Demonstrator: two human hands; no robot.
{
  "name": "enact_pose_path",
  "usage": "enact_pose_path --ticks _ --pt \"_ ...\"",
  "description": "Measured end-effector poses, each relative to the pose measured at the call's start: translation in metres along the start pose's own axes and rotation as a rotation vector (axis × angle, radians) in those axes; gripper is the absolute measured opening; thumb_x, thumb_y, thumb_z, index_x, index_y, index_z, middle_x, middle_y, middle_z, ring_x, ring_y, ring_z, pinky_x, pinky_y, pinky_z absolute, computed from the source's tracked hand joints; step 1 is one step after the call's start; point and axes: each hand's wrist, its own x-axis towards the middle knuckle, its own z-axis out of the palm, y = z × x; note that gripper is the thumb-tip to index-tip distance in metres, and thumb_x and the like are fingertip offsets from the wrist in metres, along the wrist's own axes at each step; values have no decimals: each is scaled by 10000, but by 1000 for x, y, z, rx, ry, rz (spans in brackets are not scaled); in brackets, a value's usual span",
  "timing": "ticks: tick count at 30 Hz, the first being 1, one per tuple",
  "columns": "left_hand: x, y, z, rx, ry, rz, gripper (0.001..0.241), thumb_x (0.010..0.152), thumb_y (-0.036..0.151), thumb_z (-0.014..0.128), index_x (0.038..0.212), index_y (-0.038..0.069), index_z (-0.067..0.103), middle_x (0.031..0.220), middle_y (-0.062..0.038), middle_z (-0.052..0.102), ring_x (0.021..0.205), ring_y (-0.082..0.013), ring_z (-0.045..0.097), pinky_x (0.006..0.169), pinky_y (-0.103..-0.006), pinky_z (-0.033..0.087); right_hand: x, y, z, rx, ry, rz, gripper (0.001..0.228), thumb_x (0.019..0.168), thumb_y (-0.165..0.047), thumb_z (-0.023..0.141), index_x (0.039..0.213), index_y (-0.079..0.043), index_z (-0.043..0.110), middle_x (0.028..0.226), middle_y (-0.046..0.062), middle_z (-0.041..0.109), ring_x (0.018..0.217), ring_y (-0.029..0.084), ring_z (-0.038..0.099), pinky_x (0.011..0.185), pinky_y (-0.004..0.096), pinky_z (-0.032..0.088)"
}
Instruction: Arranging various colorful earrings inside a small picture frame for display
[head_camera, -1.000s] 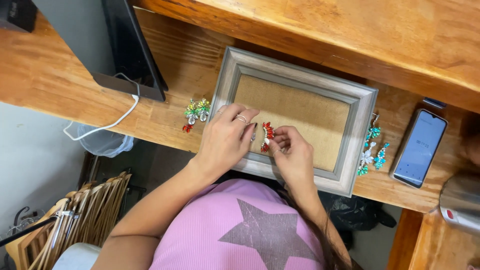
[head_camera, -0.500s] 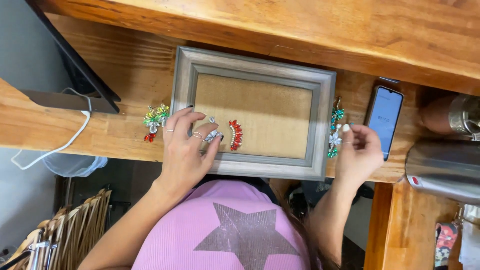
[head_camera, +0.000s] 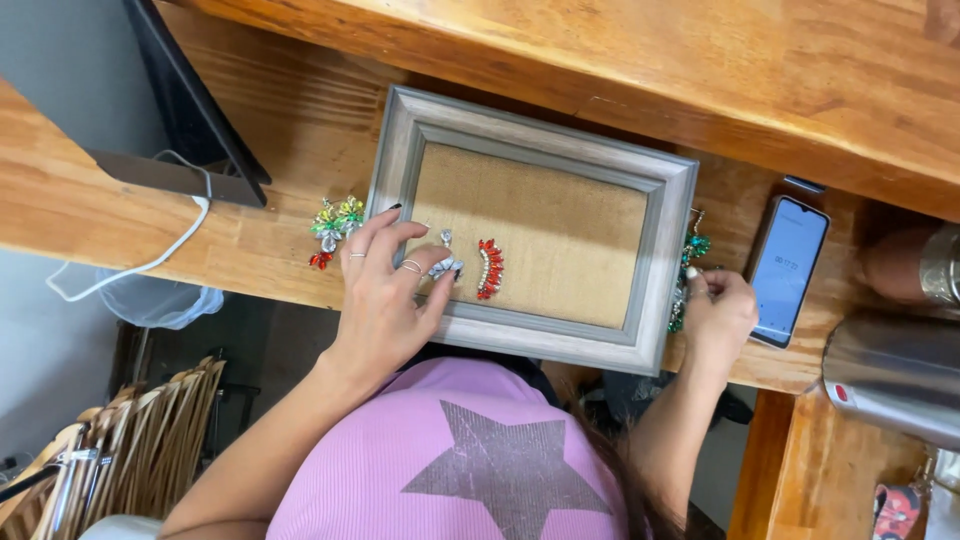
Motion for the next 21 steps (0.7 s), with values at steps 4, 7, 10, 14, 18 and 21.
enact_pose_path --ticks 4,7,10,14,18,21 --pt "1 1 -7 11 22 -11 175 836 178 835 987 164 749 1151 -44 607 1293 -367 556 1093 -486 389 -22 -29 -51 13 -5 39 142 1021 -261 778 1065 -135 729 896 74 714 905 376 693 834 499 523" --pt "6 -1 -15 14 2 16 146 907 144 785 1040 135 725 1204 -91 590 1277 -379 540 1016 -507 435 -46 -75 -104 214 31 -98 119 1095 -187 676 1101 -70 656 941 73 686 817 237 617 728 397 485" --pt "8 -6 -19 22 0 -1 154 897 140 783 1042 134 733 1199 -100 587 1270 -380 541 1024 -512 424 -59 -100 -119 493 47 -97 86 1125 -63 703 1132 -52 618 996 53 664 909 143 623 833 273 519" --pt "7 -16 -20 83 21 -69 173 876 159 809 1038 150 749 1170 -52 597 1263 -347 567 931 -454 440 -80 -142 -93 787 -193 -228 112 1028 -22 729 1100 -37 643 969 93 693 914 167 670 829 290 531" --pt "5 -23 -23 122 38 -110 201 841 168 842 1026 167 763 1121 -14 608 1243 -314 601 928 -395 445 -94 -181 -57 727 -504 -233 103 950 -49 740 1035 -11 697 831 100 726 757 162 646 641 286 530" --pt "2 -27 -29 133 37 -116 226 826 174 848 1036 177 766 1112 -5 618 1243 -301 608 917 -379 454 -97 -199 -50 560 -540 -260 79 944 -149 765 989 -96 728 803 46 755 713 133 640 692 289 508"
